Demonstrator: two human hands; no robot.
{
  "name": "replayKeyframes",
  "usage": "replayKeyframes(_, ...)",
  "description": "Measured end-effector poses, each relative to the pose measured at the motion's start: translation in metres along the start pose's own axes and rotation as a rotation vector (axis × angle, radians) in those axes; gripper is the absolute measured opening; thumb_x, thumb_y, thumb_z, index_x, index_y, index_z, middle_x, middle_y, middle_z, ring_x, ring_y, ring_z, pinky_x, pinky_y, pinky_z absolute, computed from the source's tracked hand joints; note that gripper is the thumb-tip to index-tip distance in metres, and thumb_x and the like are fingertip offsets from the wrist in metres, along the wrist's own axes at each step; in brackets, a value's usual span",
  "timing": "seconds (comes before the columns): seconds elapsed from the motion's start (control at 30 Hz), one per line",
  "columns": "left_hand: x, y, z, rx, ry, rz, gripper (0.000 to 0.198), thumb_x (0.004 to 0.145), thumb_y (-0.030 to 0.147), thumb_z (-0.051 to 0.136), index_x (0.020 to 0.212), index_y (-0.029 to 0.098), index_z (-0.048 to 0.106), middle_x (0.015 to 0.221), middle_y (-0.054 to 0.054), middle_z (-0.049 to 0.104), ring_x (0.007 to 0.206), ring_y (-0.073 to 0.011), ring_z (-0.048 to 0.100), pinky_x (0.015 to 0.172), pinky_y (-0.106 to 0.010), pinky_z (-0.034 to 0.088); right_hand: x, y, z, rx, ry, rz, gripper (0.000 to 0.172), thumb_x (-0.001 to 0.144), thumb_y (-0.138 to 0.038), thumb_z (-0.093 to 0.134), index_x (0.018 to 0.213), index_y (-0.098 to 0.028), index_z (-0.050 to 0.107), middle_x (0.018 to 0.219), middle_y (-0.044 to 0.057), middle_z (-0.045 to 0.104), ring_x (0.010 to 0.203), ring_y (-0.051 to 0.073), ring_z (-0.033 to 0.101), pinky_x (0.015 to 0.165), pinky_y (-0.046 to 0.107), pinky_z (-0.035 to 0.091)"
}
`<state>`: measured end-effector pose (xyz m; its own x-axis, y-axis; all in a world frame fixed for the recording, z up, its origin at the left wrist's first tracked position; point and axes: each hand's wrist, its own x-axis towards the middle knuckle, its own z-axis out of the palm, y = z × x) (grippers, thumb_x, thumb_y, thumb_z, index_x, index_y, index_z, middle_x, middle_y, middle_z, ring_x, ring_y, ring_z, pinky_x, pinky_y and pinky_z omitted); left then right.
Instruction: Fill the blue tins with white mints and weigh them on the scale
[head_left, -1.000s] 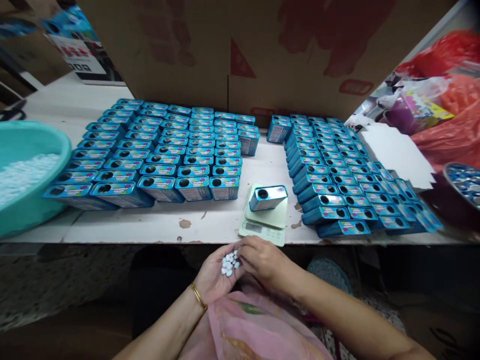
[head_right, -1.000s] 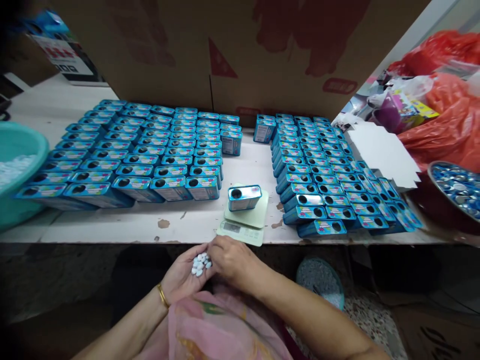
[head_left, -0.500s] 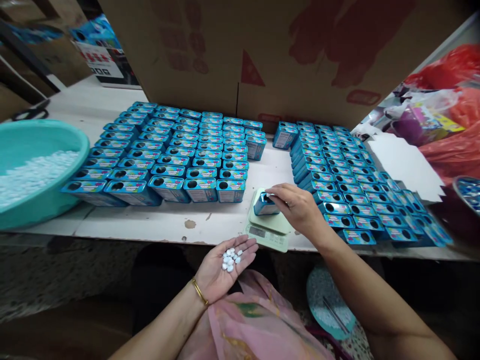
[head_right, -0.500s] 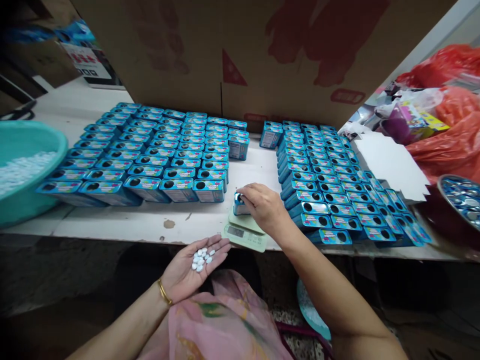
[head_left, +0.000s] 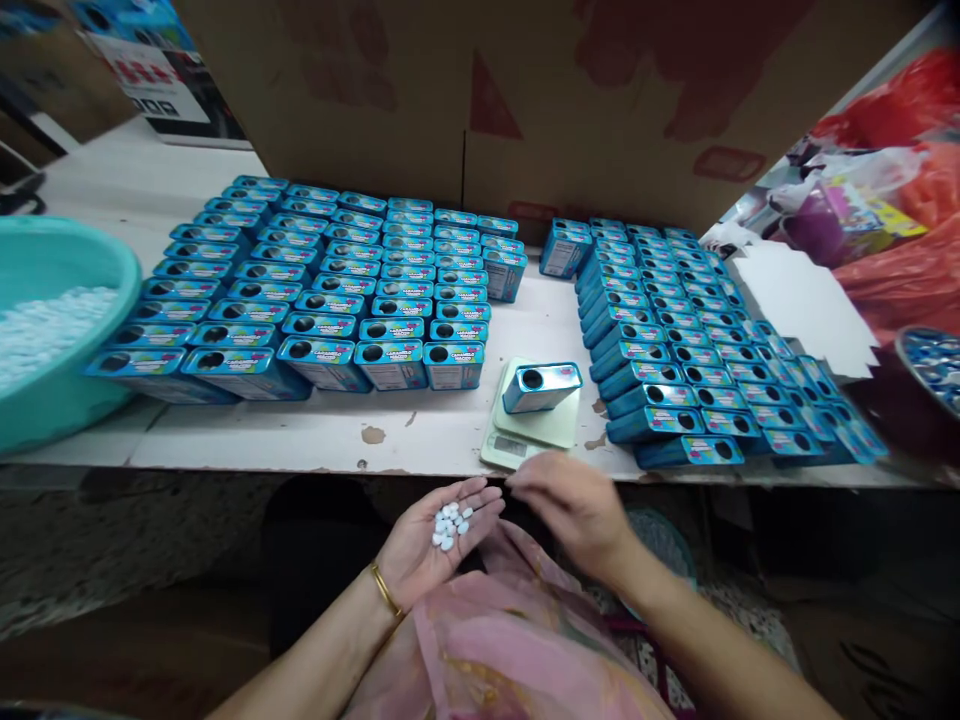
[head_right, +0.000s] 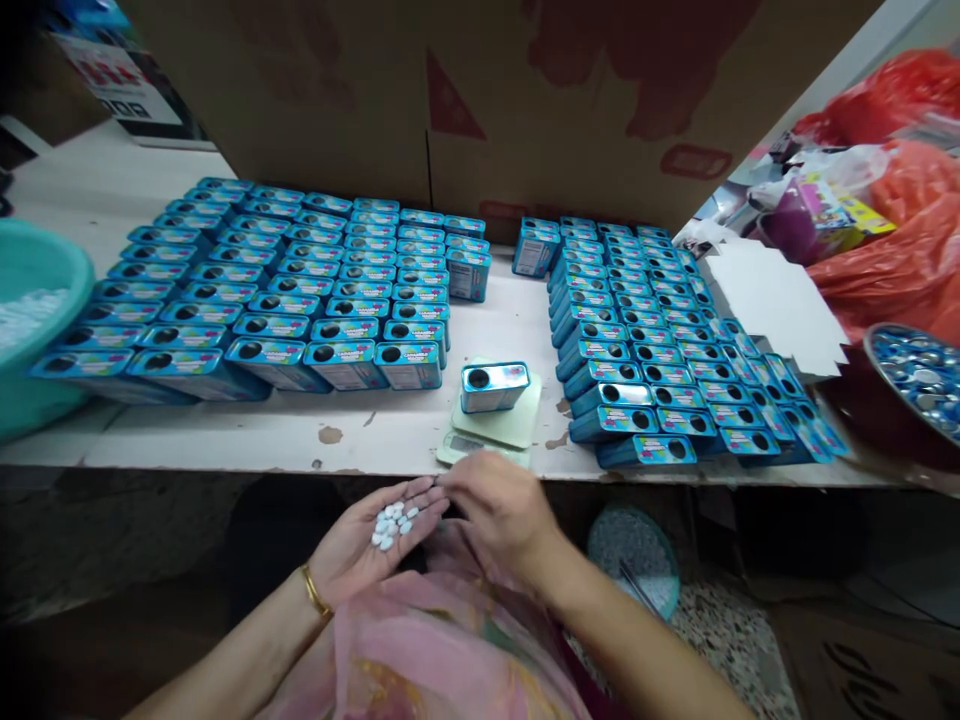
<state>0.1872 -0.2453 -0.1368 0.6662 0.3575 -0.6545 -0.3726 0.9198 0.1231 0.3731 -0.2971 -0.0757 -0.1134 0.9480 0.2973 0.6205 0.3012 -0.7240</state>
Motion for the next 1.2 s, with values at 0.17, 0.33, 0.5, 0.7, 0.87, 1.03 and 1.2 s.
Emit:
replayKeyframes(0.17, -0.002, -0.005, 0.002, 0.039, -0.044, -0.104, 0.017, 0.077, 0.015, 0.049, 0.086, 0.005, 0.059, 0.065, -0.003, 0.06, 0.055, -0.0075, 0.056, 0.051, -0.016, 0.045, -0.023, -0.008, 0.058, -0.127, -0.244, -0.193, 0.022, 0.086, -0.016, 0.038, 0.1, -0.019, 0.054, 0.096, 0.004, 0.059, 0.088, 0.013, 0.052, 0.077, 0.028, 0.045)
replayKeyframes(0.33, -0.006, -0.005, 0.004, 0.04, -0.038, -0.098, 0.017, 0.076, 0.015, 0.049, 0.085, 0.005, 0.059, 0.071, -0.006, 0.063, 0.061, -0.0105, 0.059, 0.056, -0.019, 0.048, -0.012, -0.003, 0.042, -0.303, -0.224, -0.312, 0.022, 0.084, -0.019, 0.042, 0.103, -0.017, 0.053, 0.101, 0.004, 0.057, 0.088, 0.015, 0.051, 0.074, 0.029, 0.044)
replayKeyframes(0.5, -0.005, -0.004, -0.001, 0.071, 0.08, -0.018, 0.023, 0.074, 0.015, 0.053, 0.093, 0.003, 0.058, 0.096, -0.016, 0.062, 0.098, -0.0237, 0.055, 0.085, -0.031, 0.045, 0.035, 0.028, -0.029, -0.545, 0.11, -0.143, 0.038, 0.079, -0.021, 0.051, 0.116, -0.019, 0.046, 0.119, 0.009, 0.047, 0.109, 0.022, 0.04, 0.093, 0.04, 0.032)
replayKeyframes(0.7, -0.001, 0.0, -0.006, 0.043, 0.114, 0.035, 0.024, 0.073, 0.014, 0.055, 0.094, 0.004, 0.058, 0.098, -0.016, 0.062, 0.1, -0.0249, 0.054, 0.086, -0.031, 0.044, 0.072, 0.063, -0.061, -0.581, -0.161, -0.047, 0.04, 0.077, -0.024, 0.053, 0.116, -0.018, 0.044, 0.106, 0.007, 0.053, 0.098, 0.02, 0.048, 0.083, 0.033, 0.04)
replayKeyframes(0.87, -0.002, 0.005, -0.009, 0.015, 0.141, 0.068, 0.025, 0.072, 0.014, 0.056, 0.095, 0.003, 0.058, 0.097, -0.017, 0.062, 0.099, -0.0257, 0.054, 0.084, -0.031, 0.046, 0.105, 0.083, -0.075, -0.646, -0.121, -0.035, 0.034, 0.077, -0.025, 0.051, 0.111, -0.019, 0.048, 0.101, 0.006, 0.055, 0.094, 0.019, 0.05, 0.08, 0.029, 0.038)
replayKeyframes(1.03, -0.004, 0.007, -0.011, -0.022, 0.194, 0.12, 0.027, 0.071, 0.014, 0.058, 0.095, 0.002, 0.057, 0.095, -0.017, 0.062, 0.099, -0.026, 0.054, 0.084, -0.03, 0.047, 0.18, 0.125, -0.079, -0.787, -0.003, 0.128, 0.037, 0.074, -0.028, 0.056, 0.109, -0.019, 0.051, 0.101, 0.007, 0.055, 0.092, 0.021, 0.051, 0.076, 0.029, 0.039)
replayKeyframes(1.2, -0.005, 0.009, -0.013, -0.05, 0.207, 0.137, 0.028, 0.071, 0.013, 0.057, 0.098, 0.003, 0.056, 0.098, -0.017, 0.061, 0.1, -0.0261, 0.054, 0.084, -0.031, 0.046, 0.223, 0.145, -0.049, -0.806, 0.039, 0.13, 0.035, 0.08, -0.024, 0.046, 0.115, -0.019, 0.048, 0.111, 0.007, 0.05, 0.099, 0.019, 0.047, 0.079, 0.028, 0.038)
